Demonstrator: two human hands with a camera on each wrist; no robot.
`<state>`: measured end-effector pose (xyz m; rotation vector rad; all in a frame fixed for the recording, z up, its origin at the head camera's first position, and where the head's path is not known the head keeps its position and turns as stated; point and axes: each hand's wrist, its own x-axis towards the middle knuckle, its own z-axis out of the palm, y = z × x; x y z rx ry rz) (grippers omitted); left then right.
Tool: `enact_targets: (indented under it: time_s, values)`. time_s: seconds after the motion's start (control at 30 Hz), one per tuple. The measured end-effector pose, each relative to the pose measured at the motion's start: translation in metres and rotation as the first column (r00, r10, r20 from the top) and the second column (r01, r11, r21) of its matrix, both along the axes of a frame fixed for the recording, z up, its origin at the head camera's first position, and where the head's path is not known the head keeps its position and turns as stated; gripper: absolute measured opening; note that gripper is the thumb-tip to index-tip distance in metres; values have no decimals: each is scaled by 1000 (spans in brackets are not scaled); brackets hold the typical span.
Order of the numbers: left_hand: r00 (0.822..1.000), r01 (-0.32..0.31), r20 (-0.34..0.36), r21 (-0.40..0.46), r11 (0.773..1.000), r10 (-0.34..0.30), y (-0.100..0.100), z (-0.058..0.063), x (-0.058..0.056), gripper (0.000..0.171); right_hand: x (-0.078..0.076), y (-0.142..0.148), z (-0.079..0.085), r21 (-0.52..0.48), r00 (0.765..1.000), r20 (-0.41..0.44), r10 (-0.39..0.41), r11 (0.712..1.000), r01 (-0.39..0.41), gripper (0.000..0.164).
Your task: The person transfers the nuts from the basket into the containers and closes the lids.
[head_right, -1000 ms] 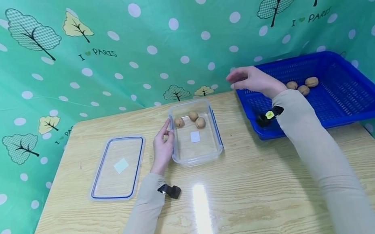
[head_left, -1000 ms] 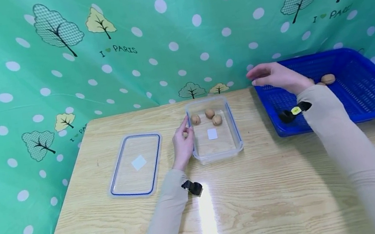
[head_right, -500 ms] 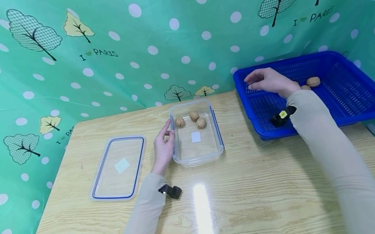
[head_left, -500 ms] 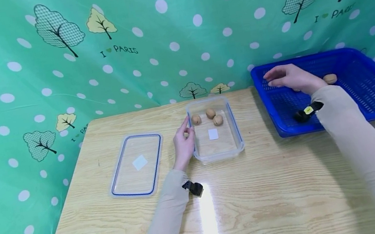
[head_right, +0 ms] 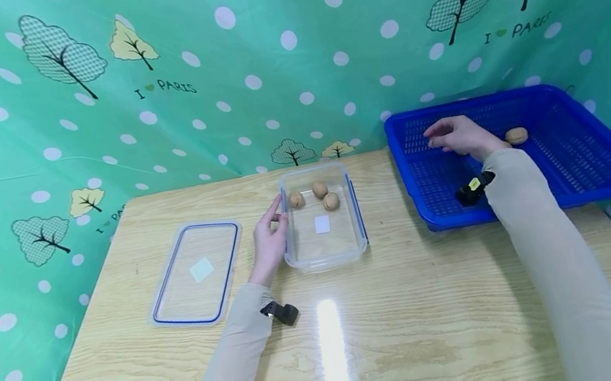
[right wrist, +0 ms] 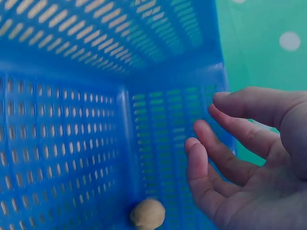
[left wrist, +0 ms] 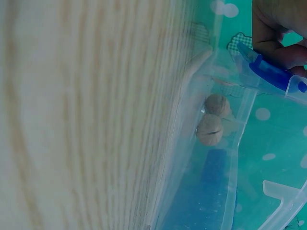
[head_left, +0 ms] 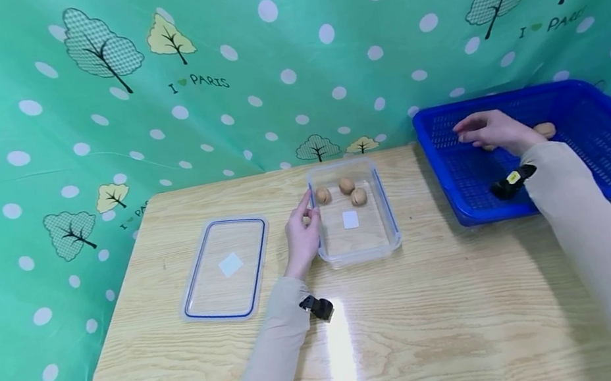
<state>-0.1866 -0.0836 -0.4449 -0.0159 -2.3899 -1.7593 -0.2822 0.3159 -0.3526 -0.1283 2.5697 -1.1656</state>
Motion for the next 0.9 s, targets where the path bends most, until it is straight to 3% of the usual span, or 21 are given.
enact_targets:
  time_s: [0.43,0.6,0.9]
  values:
    - [1000,14,-13,25,1000,-14,0,-2,0,46,-10,30,-20,-85,997,0,-78,993,78,45]
    - [1000,5,1,19,1000,-6,0,-2,0,46,-9,36,-24,-60,994,-36,-107,993,104,46]
    - [1000,2,-1,15,1000,-2,0,-1,-1,46,-8,43,-26,-37,990,-3,-140,990,139,51]
